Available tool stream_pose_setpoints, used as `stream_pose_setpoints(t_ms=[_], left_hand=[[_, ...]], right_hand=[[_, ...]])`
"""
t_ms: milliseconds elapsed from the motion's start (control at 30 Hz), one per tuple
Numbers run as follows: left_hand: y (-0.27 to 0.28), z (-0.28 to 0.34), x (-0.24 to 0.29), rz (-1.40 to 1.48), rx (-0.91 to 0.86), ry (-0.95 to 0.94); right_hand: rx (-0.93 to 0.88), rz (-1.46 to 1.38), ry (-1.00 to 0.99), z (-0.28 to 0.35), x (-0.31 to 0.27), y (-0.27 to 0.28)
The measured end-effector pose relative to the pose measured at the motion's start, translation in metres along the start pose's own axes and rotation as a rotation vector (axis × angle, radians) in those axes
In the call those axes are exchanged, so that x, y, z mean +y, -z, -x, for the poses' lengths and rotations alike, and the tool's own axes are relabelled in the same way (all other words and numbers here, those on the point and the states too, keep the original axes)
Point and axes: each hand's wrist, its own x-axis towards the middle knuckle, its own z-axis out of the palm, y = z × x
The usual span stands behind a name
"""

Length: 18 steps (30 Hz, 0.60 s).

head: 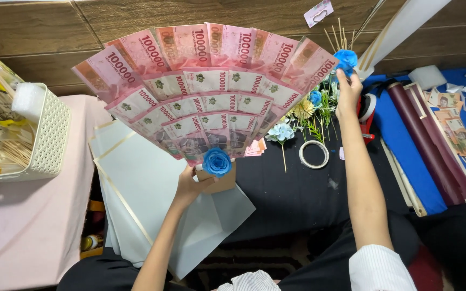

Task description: Assembling a money bouquet by attaching banknotes to sticks and arranging them with decorative flowers.

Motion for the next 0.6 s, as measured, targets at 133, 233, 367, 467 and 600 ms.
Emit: stream_pose_setpoints(t_ms=[133,233,367,467,600], left_hand=[[-0.001,0.004,0.008,0.002,0.006,-0.022],[-0.001,0.007,0.017,0.008,-0.012,-0.009],[0.000,0.009,0.015,0.024,-0.009,-0.031],[-0.005,-0.001,-0.004,0.014,0.016,-0.021],[-0.004,0.002,-0.002,0.016,0.026,0.010]], right_hand=[[-0.073,-0.358,-0.040,0.011,-0.067,0.002],[-0.118,-0.430,-0.140,0.049,-0.137,0.005],[-0.336,-0.328,-0.118,0.095,-0.147,0.009],[-0.438,-0.294,-0.156,0.130,-0.136,0.002],[-0.534,-0.307,-0.254,0.189,-0.139,-0.012]])
